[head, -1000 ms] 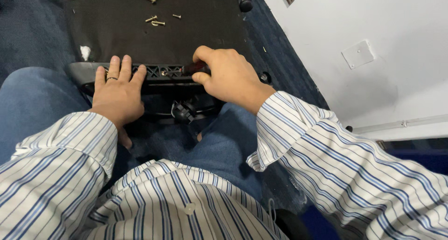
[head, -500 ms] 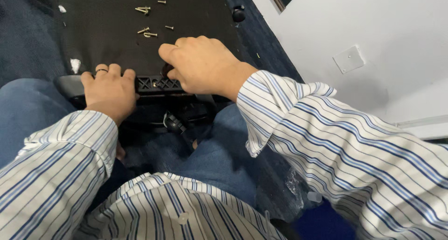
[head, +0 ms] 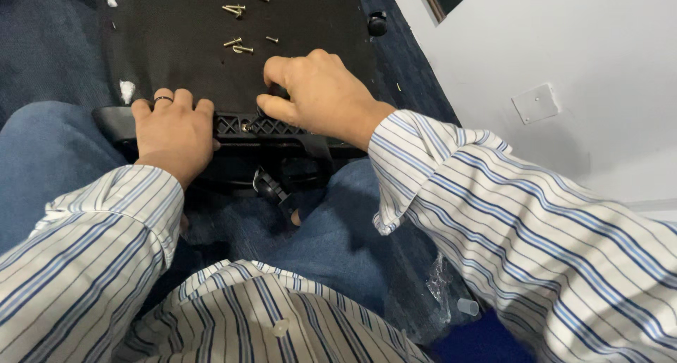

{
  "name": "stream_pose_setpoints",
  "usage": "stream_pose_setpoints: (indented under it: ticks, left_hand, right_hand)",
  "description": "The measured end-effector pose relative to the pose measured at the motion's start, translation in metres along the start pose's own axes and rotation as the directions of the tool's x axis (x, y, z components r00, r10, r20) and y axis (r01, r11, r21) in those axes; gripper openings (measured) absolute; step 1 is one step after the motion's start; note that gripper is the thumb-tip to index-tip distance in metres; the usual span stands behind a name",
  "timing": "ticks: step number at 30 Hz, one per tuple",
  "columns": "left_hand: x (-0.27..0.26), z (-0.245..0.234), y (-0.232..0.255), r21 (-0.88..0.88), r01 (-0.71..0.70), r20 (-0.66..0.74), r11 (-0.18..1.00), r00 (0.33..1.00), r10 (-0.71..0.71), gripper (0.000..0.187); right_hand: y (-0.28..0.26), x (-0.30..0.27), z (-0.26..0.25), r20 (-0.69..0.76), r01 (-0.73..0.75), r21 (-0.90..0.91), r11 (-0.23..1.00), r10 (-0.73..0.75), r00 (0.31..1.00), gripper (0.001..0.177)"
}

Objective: The person sits on the floor and uses a screwdriver to remove screws from the underside of a black office chair seat. They detach a plastic bracket, gather the removed screws, and place them on the floor.

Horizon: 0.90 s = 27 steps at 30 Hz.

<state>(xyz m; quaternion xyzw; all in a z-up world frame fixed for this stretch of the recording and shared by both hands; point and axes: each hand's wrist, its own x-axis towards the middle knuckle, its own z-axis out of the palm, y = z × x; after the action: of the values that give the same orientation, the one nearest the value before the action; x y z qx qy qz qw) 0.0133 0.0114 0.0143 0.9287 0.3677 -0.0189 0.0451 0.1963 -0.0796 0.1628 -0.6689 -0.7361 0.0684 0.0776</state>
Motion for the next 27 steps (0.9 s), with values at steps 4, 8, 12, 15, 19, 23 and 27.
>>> stream_pose_setpoints:
  ticks: [4,8,12,15,19,23,27]
  left_hand:
    - [0.003,-0.005,-0.002,-0.012,-0.011,0.073,1.000,0.997,0.012,0.053]
    - [0.002,-0.006,-0.002,0.019,-0.022,0.053,1.000,0.998,0.021,0.052]
    - [0.001,-0.008,-0.001,0.029,-0.023,0.082,0.999,0.996,0.021,0.053]
    - [0.000,-0.009,-0.001,0.045,-0.039,0.067,0.998,0.997,0.036,0.050]
    - [0.003,-0.004,-0.001,0.028,-0.012,0.069,1.000,0.998,0.010,0.050]
    - [0.005,0.008,-0.005,0.013,-0.007,0.007,1.000,1.000,0.007,0.045]
    - [0.010,0.026,-0.017,-0.018,-0.022,-0.047,1.000,0.999,0.022,0.046]
  right_hand:
    - [-0.005,-0.004,0.010,-0.074,-0.142,0.064,0.988,0.146,0.986,0.030]
    - [-0.014,-0.003,0.015,-0.132,-0.214,0.021,0.976,0.215,0.968,0.031]
    - [-0.023,0.001,0.017,-0.160,-0.310,-0.007,0.951,0.305,0.939,0.033]
    - [-0.033,0.009,0.021,-0.189,-0.424,0.015,0.905,0.419,0.888,0.031]
    - [-0.047,0.016,0.029,-0.326,-0.522,0.029,0.852,0.502,0.801,0.028]
    - [-0.047,0.009,0.021,-0.254,-0.498,0.051,0.866,0.494,0.832,0.030]
    - [-0.039,-0.021,0.005,-0.267,-0.495,0.248,0.833,0.550,0.792,0.035]
